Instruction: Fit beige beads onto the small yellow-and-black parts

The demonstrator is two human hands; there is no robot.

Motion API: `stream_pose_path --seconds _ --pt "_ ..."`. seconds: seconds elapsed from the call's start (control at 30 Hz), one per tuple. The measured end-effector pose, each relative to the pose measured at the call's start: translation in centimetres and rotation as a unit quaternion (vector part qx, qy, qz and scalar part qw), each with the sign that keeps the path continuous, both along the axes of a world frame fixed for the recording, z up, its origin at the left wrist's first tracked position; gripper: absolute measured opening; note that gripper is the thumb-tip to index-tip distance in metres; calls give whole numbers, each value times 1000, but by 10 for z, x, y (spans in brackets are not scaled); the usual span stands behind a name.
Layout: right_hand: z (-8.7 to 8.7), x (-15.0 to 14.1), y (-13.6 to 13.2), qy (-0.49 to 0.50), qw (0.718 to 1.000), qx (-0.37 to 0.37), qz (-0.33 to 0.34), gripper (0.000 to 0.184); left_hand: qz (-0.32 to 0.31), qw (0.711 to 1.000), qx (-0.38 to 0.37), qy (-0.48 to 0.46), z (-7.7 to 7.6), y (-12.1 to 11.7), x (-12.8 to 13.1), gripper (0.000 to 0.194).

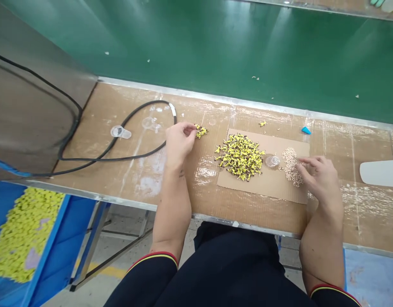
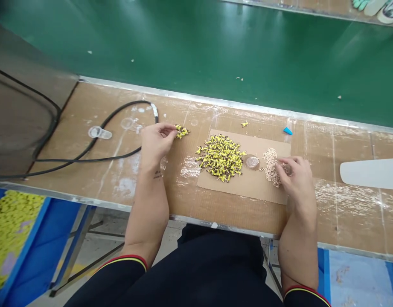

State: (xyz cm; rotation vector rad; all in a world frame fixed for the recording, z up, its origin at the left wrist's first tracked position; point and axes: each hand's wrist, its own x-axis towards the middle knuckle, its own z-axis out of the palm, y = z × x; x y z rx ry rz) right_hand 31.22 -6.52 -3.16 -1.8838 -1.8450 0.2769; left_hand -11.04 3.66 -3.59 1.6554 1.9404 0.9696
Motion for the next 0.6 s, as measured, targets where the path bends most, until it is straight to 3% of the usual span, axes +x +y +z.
stream_pose_path --seconds 0.13,0.2,0.3,0.4,0.47,0.6 --pt "-7 7 2 6 999 -27 17 33 8 996 85 41 9 -4 7 13" --pt "-7 6 3 17 999 -27 25 31 -24 992 117 36 18 -9 15 12" --pt "-5 3 4 23 999 -24 42 24 -169 979 108 42 29 -19 30 13" --pt "-1 -2 4 33 999 -12 39 18 -321 942 72 72 29 -26 45 18" --pt "3 -4 3 52 998 -6 31 18 -374 921 50 93 25 -27 52 22" --pt "11 -6 1 91 996 2 10 17 -403 906 21 130 16 -27 60 24"
